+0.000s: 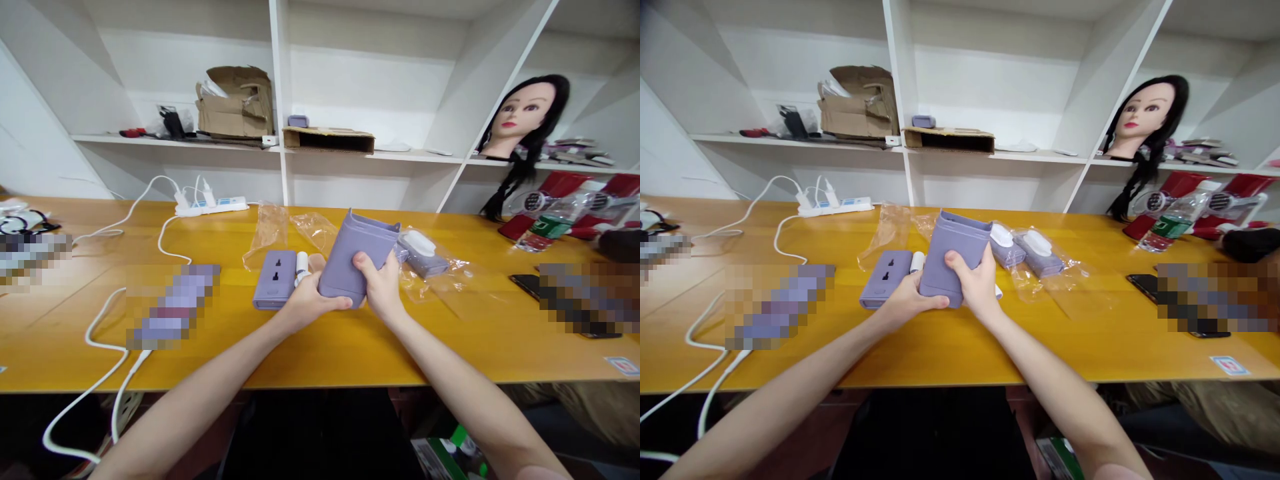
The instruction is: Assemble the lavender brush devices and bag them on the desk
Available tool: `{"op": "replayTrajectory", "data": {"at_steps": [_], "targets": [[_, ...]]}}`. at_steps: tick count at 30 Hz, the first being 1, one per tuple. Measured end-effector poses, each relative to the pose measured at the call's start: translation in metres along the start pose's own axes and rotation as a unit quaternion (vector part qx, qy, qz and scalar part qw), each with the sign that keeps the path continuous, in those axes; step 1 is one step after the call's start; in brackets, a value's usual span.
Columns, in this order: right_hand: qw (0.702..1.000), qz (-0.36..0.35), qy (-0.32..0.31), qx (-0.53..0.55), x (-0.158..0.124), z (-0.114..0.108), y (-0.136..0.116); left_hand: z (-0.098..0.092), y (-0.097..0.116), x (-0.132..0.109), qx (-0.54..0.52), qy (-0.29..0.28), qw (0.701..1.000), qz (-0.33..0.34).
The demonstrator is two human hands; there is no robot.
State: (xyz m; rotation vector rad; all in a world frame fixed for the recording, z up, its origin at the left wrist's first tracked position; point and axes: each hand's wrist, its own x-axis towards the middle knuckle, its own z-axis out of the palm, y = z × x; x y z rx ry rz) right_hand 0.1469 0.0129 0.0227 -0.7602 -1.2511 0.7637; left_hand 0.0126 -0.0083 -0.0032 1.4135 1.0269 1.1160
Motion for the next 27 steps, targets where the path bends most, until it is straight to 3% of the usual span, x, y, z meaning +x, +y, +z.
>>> {"op": "replayTrajectory", "data": {"at_steps": [5,16,19,24,27], "targets": [[1.000,-0.014,0.009,0.016,-0.003,0.002,-0.002,0.005,0.000,-0.001,-0.042,-0.002,0.999,-0.009],[0.992,0.088,-0.013,0.087,0.007,0.002,0.000,0.011,-0.003,-0.002,-0.029,0.024,0.999,0.001],[0.992,0.095,-0.035,0.071,0.013,-0.001,0.006,0.010,-0.008,0.001,-0.021,0.020,1.000,0.006],[0.995,0.051,-0.081,0.010,0.019,-0.009,0.009,0.003,-0.009,0.002,-0.011,-0.042,0.999,0.021],[0.991,0.048,-0.127,0.002,0.017,-0.011,0.005,-0.004,-0.005,0.000,0.004,-0.002,0.999,0.046]]}}
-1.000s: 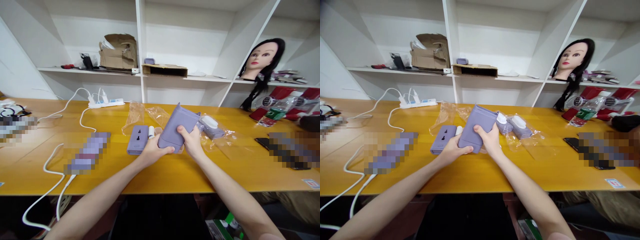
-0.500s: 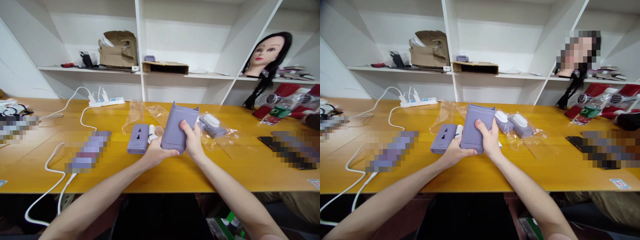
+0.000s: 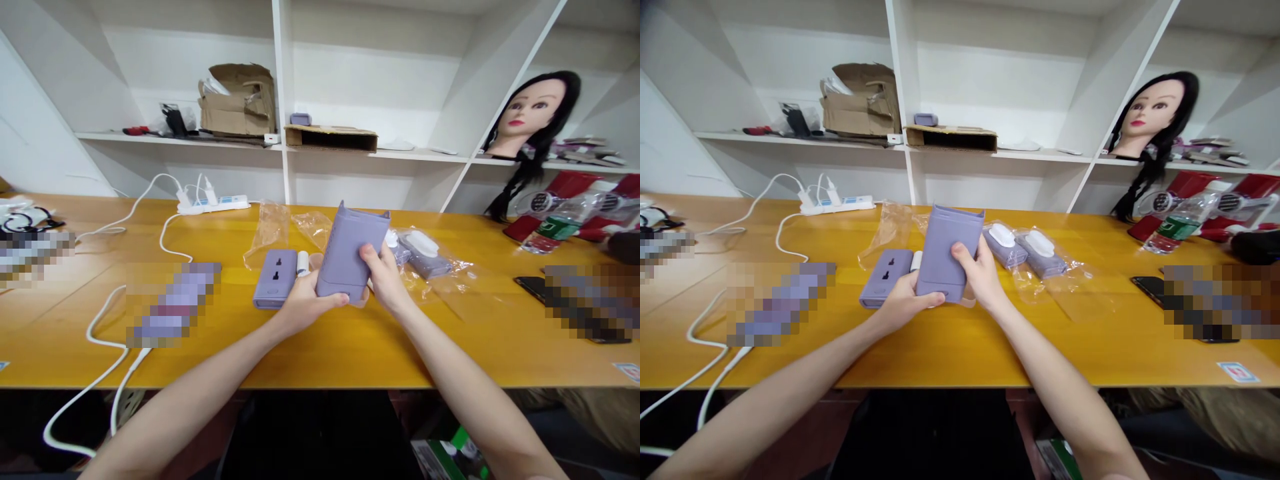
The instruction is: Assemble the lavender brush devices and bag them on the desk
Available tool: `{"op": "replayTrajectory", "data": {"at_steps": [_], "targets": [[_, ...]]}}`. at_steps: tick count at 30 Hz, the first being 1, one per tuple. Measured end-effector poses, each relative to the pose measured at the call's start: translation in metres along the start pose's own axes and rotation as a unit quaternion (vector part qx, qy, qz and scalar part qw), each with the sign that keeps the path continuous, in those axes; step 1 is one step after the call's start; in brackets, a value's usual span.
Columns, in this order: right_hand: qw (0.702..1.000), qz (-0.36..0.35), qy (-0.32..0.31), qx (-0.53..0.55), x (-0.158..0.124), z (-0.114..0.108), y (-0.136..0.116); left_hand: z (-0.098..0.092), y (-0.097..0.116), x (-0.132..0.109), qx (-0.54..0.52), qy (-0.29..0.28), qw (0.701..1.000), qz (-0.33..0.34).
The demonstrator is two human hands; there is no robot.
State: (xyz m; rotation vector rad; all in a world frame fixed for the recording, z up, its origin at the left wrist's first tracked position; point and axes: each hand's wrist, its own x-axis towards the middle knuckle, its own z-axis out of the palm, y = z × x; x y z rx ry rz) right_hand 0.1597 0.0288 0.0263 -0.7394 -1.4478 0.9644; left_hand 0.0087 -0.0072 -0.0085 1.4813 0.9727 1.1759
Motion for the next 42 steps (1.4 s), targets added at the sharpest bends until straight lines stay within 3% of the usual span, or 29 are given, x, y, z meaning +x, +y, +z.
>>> {"op": "replayTrajectory", "data": {"at_steps": [3,6,13,21,26,30,32,35,38,42], "targets": [[0.998,0.039,-0.049,-0.017,-0.005,0.001,-0.004,-0.005,0.003,-0.001,0.023,0.057,0.998,0.011],[0.996,0.048,-0.056,-0.053,-0.008,0.004,-0.004,-0.008,0.003,-0.001,0.064,0.088,0.994,0.016],[0.992,-0.017,-0.040,-0.115,-0.014,0.007,0.001,-0.006,0.004,0.000,0.023,0.016,1.000,-0.013],[0.994,-0.026,-0.039,-0.097,-0.019,0.012,0.007,-0.007,0.001,-0.001,-0.068,0.076,0.995,0.015],[0.994,0.023,-0.074,-0.079,-0.015,0.008,0.001,-0.011,0.002,0.002,-0.013,0.095,0.995,0.022],[0.998,0.050,-0.025,-0.041,-0.008,-0.001,-0.013,-0.015,0.003,0.000,0.030,0.035,0.999,0.007],[0.998,0.016,0.026,-0.052,-0.004,-0.005,-0.018,-0.014,0.003,-0.001,0.053,-0.016,0.998,0.007],[0.981,-0.081,0.091,-0.152,-0.001,-0.010,-0.022,-0.011,0.002,-0.004,0.081,-0.065,0.994,0.019],[0.954,-0.143,0.120,-0.233,-0.003,-0.011,-0.021,-0.008,0.003,-0.007,0.090,-0.057,0.994,0.037],[0.952,-0.168,0.117,-0.229,-0.010,-0.005,-0.021,-0.008,0.003,-0.011,0.091,-0.018,0.993,0.069]]}}
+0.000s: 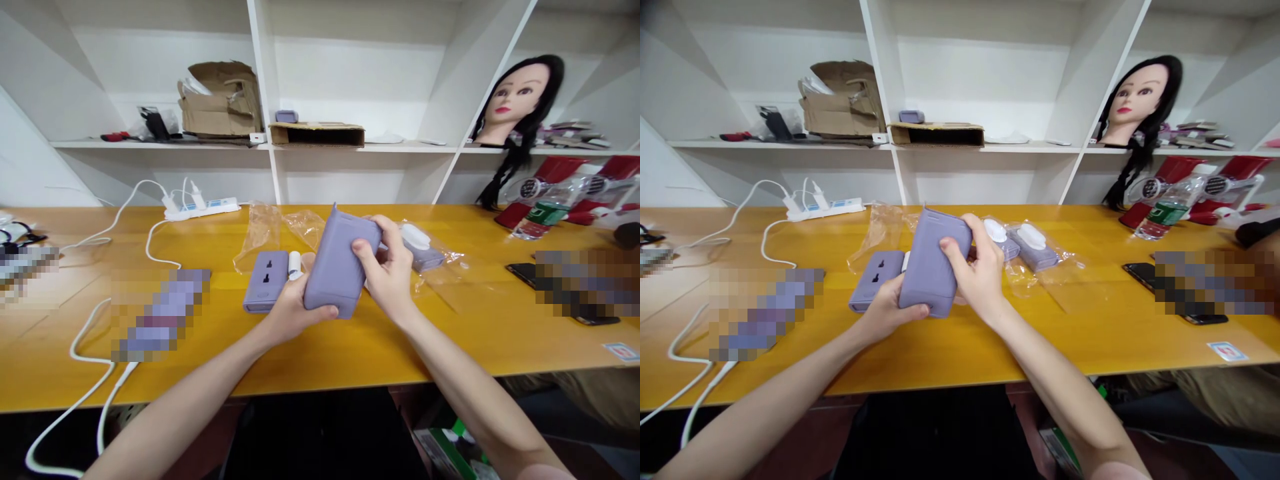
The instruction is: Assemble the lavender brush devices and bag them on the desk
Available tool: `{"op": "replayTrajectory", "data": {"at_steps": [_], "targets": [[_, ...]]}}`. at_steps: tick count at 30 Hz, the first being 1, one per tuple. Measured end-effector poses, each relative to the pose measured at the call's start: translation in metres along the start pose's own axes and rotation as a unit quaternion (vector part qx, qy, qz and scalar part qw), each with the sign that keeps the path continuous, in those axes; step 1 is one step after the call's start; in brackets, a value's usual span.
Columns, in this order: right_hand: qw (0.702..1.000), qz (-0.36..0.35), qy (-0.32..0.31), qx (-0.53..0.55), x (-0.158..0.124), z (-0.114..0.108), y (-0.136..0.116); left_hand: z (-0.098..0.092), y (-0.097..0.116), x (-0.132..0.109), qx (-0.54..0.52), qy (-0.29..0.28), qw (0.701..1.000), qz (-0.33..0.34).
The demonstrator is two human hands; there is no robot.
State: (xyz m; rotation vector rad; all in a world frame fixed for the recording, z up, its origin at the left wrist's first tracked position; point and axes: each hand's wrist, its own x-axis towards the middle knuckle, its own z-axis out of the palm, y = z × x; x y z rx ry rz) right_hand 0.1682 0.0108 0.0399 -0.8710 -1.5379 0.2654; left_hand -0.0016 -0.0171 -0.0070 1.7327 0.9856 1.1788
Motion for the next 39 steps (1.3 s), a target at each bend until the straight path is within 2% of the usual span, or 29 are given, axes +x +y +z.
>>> {"op": "replayTrajectory", "data": {"at_steps": [5,9,11,14,16,18,21,24,27,32,39], "targets": [[1.000,-0.006,-0.002,0.009,-0.007,0.003,-0.004,-0.001,0.001,-0.001,0.033,0.054,0.998,0.006],[1.000,0.016,0.002,-0.008,-0.007,0.005,0.002,0.003,-0.001,0.003,0.043,0.079,0.996,-0.027],[1.000,0.025,-0.006,-0.013,-0.004,0.006,0.007,0.005,-0.002,0.005,0.001,0.050,0.998,-0.045],[0.999,0.004,-0.029,-0.017,0.000,0.003,0.012,0.007,-0.005,0.008,-0.099,-0.030,0.993,-0.059],[0.997,-0.017,-0.068,-0.013,0.002,0.000,0.014,0.006,-0.008,0.009,-0.141,-0.054,0.986,-0.069],[0.989,-0.028,-0.145,0.001,0.003,-0.004,0.013,0.004,-0.011,0.010,-0.162,-0.033,0.983,-0.079],[0.956,-0.061,-0.286,-0.013,0.003,-0.010,0.008,-0.002,-0.013,0.012,-0.195,0.021,0.976,-0.091],[0.922,-0.118,-0.358,-0.087,0.001,-0.012,0.003,-0.006,-0.012,0.013,-0.216,0.032,0.971,-0.097],[0.909,-0.149,-0.364,-0.136,0.000,-0.014,0.002,-0.006,-0.004,0.012,-0.197,0.015,0.975,-0.097],[0.898,-0.147,-0.389,-0.144,0.004,-0.023,0.002,-0.003,0.013,0.009,-0.151,-0.051,0.984,-0.080],[0.897,-0.159,-0.388,-0.144,0.005,-0.031,-0.002,-0.007,0.012,0.007,-0.132,-0.099,0.984,-0.062]]}}
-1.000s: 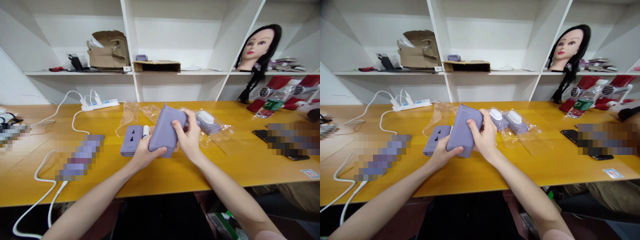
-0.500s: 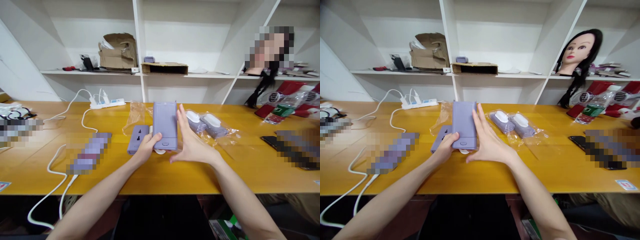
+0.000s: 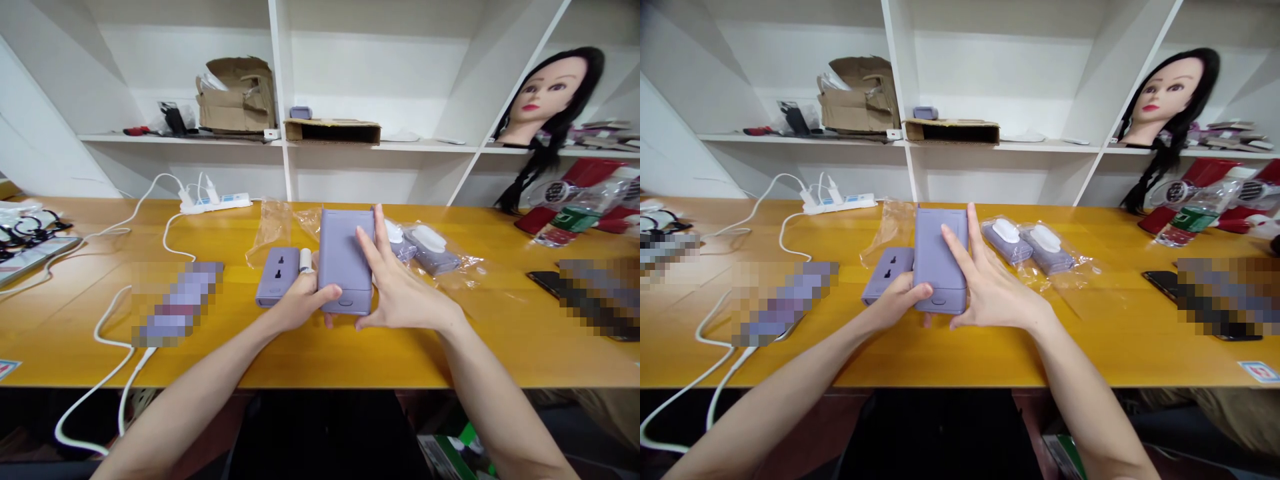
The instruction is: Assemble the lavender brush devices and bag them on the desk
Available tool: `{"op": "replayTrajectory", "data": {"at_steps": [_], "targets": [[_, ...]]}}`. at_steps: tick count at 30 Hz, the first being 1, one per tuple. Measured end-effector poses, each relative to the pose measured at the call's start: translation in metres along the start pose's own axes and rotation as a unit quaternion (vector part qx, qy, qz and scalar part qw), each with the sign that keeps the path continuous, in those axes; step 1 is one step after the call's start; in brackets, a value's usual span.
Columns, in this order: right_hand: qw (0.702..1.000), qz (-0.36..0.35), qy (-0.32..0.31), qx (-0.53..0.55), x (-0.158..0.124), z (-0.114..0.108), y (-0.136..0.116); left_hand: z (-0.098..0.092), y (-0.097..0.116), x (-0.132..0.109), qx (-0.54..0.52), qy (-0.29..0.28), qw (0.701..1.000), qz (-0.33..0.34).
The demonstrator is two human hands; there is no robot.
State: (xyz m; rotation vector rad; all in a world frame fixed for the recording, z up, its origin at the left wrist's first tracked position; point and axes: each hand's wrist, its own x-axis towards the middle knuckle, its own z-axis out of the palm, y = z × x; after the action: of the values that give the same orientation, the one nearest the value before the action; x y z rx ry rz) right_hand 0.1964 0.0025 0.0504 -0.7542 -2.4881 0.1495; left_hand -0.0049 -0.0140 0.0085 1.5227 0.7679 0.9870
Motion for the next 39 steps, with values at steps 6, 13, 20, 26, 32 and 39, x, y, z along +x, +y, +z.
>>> {"op": "replayTrajectory", "data": {"at_steps": [6,13,20,26,32,39], "targets": [[1.000,-0.004,0.024,0.001,0.000,0.001,-0.005,-0.007,-0.005,-0.001,0.029,-0.034,0.999,0.009],[0.997,-0.044,0.043,-0.049,0.003,0.006,0.000,-0.009,-0.010,-0.001,0.020,-0.042,0.999,0.004],[0.989,0.037,0.107,0.094,0.009,0.016,0.009,-0.011,-0.017,0.008,-0.057,0.065,0.996,0.028],[0.938,0.190,0.108,0.267,0.016,0.040,-0.007,-0.009,-0.018,0.008,-0.030,0.149,0.986,0.064],[0.900,0.227,0.079,0.364,0.018,0.055,-0.008,-0.001,-0.016,0.003,0.047,0.166,0.982,0.083],[0.860,0.198,0.050,0.468,0.017,0.050,-0.009,0.001,-0.025,0.002,0.054,0.168,0.977,0.119]]}}
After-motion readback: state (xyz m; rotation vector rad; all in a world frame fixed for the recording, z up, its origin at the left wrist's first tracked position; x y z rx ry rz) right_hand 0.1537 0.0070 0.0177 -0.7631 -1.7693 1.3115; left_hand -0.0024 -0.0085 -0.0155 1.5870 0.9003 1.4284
